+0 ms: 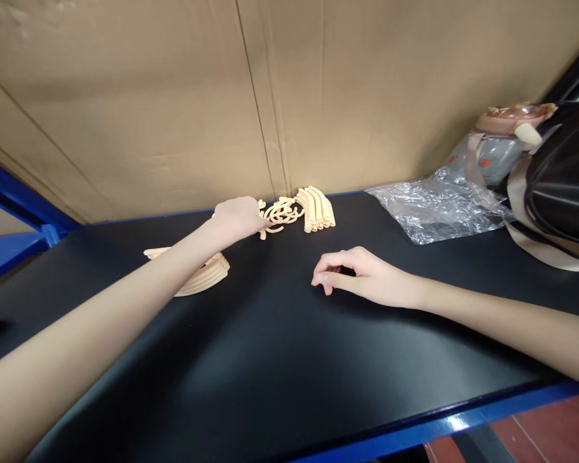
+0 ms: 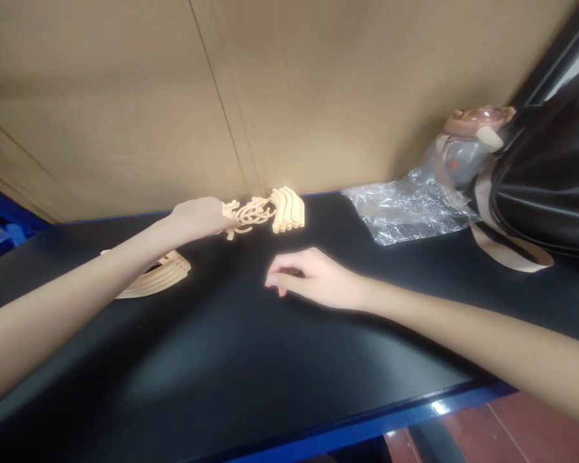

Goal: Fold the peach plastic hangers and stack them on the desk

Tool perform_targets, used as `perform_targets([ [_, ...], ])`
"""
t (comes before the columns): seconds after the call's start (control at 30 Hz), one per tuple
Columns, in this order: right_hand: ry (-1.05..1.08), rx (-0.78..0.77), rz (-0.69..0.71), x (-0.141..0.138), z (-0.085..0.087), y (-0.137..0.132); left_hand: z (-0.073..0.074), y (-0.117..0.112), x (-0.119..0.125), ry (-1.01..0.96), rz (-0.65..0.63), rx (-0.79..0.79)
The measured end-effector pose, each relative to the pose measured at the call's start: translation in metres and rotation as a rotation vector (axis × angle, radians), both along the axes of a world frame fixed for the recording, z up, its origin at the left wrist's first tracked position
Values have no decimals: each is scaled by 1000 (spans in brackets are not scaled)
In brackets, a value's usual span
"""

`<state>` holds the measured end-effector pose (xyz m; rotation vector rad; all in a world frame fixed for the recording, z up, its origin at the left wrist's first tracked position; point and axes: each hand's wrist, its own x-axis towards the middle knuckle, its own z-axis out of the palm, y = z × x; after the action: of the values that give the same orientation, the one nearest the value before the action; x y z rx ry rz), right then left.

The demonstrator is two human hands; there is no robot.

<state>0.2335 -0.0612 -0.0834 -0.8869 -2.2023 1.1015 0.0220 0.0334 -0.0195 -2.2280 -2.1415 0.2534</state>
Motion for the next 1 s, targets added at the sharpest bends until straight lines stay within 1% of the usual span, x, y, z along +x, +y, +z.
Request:
perform_targets([
  [0.13,4,7,7,0,0,1,5,-1,-6,-77,28,-36],
  [0.37,1,11,7,0,-1,1,3,0,-22,-245,13,-117],
  [0.5,0,6,10,1,-1,0,4,-1,-25,-290,14,-127],
  [0.77,-4,14,13,0,0,0,1,0,-24,-257,25,-105],
  [0.9,-7,13,8,0,0,0,1,-1,-20,-194,16,-105],
  [1.0,-10,7,11,0,0,0,1,-3,-13,-125,-14,-90],
])
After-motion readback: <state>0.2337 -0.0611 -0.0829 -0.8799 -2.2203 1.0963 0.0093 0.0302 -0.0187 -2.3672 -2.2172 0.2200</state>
